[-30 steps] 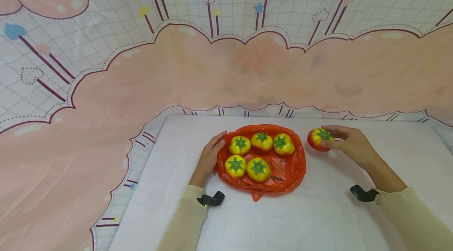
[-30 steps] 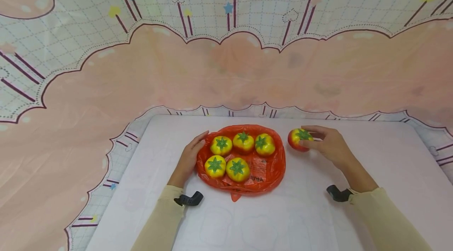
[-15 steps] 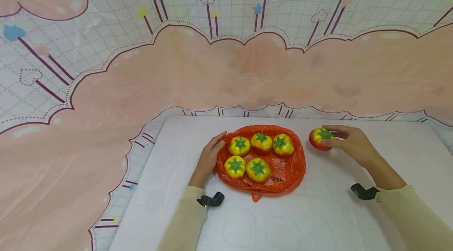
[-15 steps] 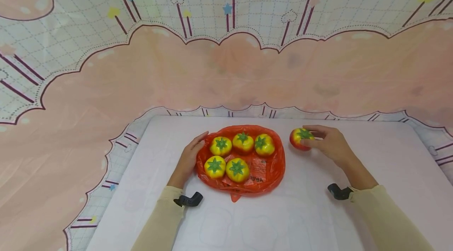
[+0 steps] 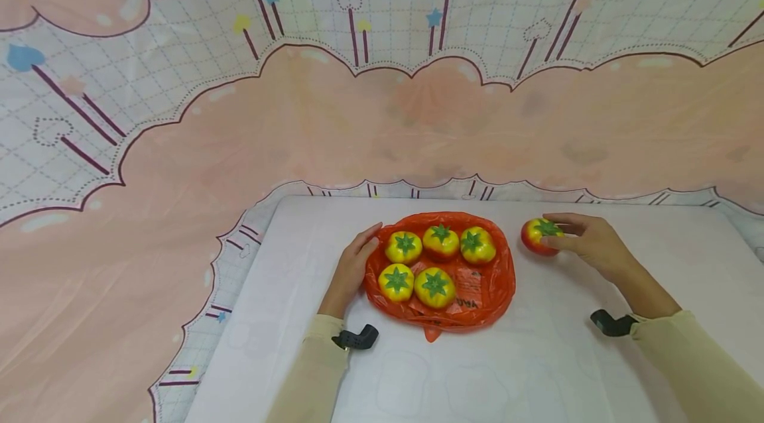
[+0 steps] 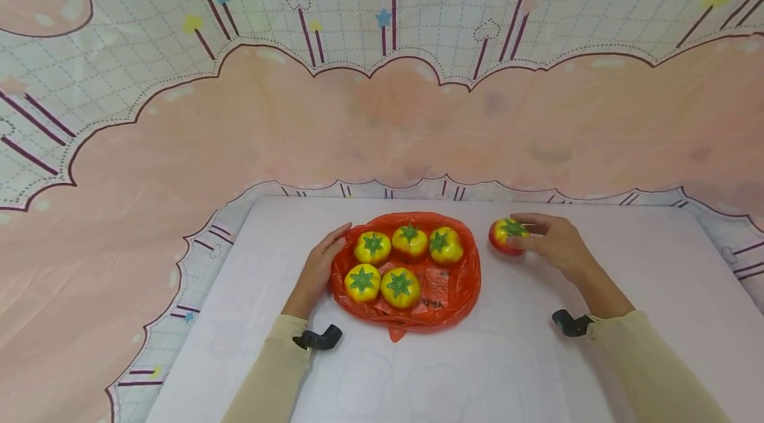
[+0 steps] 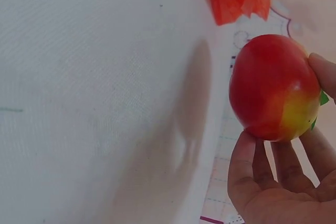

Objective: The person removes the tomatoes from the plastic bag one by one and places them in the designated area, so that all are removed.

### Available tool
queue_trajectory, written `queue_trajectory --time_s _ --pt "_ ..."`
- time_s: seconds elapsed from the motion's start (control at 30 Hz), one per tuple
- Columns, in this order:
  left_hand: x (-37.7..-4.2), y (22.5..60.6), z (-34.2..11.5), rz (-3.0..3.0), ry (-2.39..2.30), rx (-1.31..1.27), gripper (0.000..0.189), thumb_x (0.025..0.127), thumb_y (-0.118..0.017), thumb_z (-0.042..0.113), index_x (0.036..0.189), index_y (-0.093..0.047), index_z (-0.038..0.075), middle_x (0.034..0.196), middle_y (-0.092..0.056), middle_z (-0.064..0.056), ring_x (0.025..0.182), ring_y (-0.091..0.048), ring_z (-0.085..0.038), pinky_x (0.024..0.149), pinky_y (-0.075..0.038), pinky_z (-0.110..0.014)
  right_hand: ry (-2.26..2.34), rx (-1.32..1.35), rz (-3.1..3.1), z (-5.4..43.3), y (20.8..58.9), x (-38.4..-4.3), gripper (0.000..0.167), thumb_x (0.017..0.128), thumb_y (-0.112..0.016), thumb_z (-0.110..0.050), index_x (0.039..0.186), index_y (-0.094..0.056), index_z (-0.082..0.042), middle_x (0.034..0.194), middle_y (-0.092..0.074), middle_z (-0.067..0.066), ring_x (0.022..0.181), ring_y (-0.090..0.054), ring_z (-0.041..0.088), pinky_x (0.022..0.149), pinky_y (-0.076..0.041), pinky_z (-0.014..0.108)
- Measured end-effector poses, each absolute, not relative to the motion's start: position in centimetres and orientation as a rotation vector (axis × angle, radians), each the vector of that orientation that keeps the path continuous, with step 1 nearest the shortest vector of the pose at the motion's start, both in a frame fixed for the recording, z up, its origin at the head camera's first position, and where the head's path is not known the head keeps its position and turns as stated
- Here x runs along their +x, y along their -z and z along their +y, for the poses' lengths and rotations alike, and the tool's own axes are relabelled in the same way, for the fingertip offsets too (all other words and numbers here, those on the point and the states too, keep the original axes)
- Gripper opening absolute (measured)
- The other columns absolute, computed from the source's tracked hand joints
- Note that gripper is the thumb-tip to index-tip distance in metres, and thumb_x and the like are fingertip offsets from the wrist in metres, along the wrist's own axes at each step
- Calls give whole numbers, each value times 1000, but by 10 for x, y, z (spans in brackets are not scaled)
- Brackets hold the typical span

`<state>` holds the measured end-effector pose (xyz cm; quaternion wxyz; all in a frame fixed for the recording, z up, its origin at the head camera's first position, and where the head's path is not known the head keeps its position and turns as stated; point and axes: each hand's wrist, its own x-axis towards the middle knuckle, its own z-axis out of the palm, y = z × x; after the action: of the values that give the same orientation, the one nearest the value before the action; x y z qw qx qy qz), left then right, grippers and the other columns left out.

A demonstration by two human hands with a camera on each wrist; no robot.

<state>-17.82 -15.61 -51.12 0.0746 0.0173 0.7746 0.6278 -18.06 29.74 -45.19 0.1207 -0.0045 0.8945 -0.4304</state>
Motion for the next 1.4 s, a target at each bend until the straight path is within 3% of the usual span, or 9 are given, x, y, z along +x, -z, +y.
queue_trajectory --time_s 1.07,1.4 --pt "-178 509 -155 2328 -1890 47 48 105 -48 42 151 -50 29 160 -44 4 153 -36 -25 121 -35 -51 1204 30 2593 297 462 -190 81 89 -74 -52 153 -47 -10 156 -41 27 140 -36 53 104 -48 65" --pt "-177 509 -155 2330 -1888 42 48 105 -48 42 152 -50 28 160 -45 4 153 -35 -25 122 -35 -51 1207 57 2578 296 463 -193 83 87 -76 -52 153 -47 -10 157 -41 27 142 -34 53 107 -44 69"
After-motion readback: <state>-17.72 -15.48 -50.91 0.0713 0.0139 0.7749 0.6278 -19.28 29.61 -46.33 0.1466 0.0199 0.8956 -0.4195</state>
